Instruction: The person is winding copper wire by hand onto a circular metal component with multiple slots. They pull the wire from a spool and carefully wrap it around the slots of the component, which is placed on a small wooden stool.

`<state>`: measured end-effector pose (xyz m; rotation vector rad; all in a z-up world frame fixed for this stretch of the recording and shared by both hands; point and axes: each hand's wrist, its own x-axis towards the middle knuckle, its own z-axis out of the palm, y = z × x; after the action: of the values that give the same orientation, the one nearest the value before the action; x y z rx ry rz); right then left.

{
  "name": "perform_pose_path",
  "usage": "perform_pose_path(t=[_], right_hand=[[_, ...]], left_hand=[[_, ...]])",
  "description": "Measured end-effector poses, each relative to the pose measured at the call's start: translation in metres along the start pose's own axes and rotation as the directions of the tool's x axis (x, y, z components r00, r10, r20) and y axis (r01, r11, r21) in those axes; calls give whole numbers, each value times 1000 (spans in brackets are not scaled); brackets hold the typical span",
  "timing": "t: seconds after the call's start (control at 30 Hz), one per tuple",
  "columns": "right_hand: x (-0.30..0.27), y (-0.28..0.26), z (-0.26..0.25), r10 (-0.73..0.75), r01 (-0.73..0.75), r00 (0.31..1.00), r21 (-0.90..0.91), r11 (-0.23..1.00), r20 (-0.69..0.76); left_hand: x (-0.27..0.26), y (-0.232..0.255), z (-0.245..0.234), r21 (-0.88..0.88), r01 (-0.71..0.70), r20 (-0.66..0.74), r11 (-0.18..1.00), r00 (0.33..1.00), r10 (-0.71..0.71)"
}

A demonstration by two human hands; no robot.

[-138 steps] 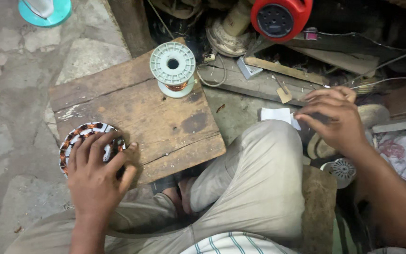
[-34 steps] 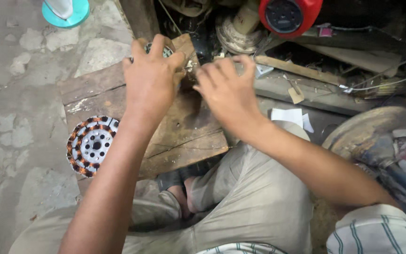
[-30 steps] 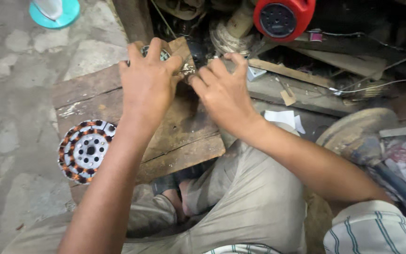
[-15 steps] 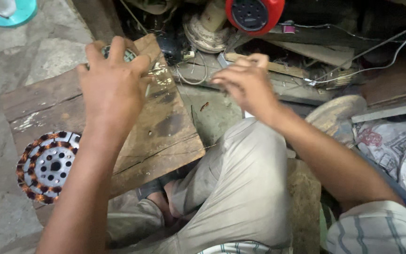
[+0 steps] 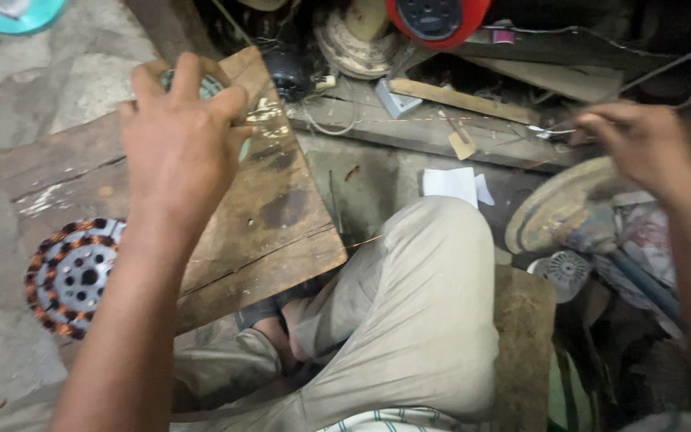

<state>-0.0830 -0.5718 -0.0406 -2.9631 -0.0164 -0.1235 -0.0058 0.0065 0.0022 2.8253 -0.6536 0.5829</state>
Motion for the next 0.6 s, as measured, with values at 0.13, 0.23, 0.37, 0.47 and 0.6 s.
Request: perform_pose_path(t=[0.13, 0.23, 0.37, 0.47, 0.6], right_hand=[[-8, 83, 15, 181, -186, 982, 332, 925, 47], [-16, 129, 26, 241, -255, 966, 515, 818, 94], [-32, 158, 40, 273, -273, 957, 647, 712, 103], [-30, 160, 45, 276, -268, 956, 660, 702, 95], [-39, 124, 63, 311, -270, 950, 616, 740, 43]], left_hand=[[1, 1, 1, 30, -14, 2, 999, 1000, 14], [3, 0, 1, 24, -13, 9, 1000, 1000, 13], [2, 0, 2, 23, -4, 25, 1000, 1000, 3], [1, -1, 2, -32, -10, -5, 999, 1000, 10], [4, -2, 1, -42, 4, 12, 999, 1000, -3]])
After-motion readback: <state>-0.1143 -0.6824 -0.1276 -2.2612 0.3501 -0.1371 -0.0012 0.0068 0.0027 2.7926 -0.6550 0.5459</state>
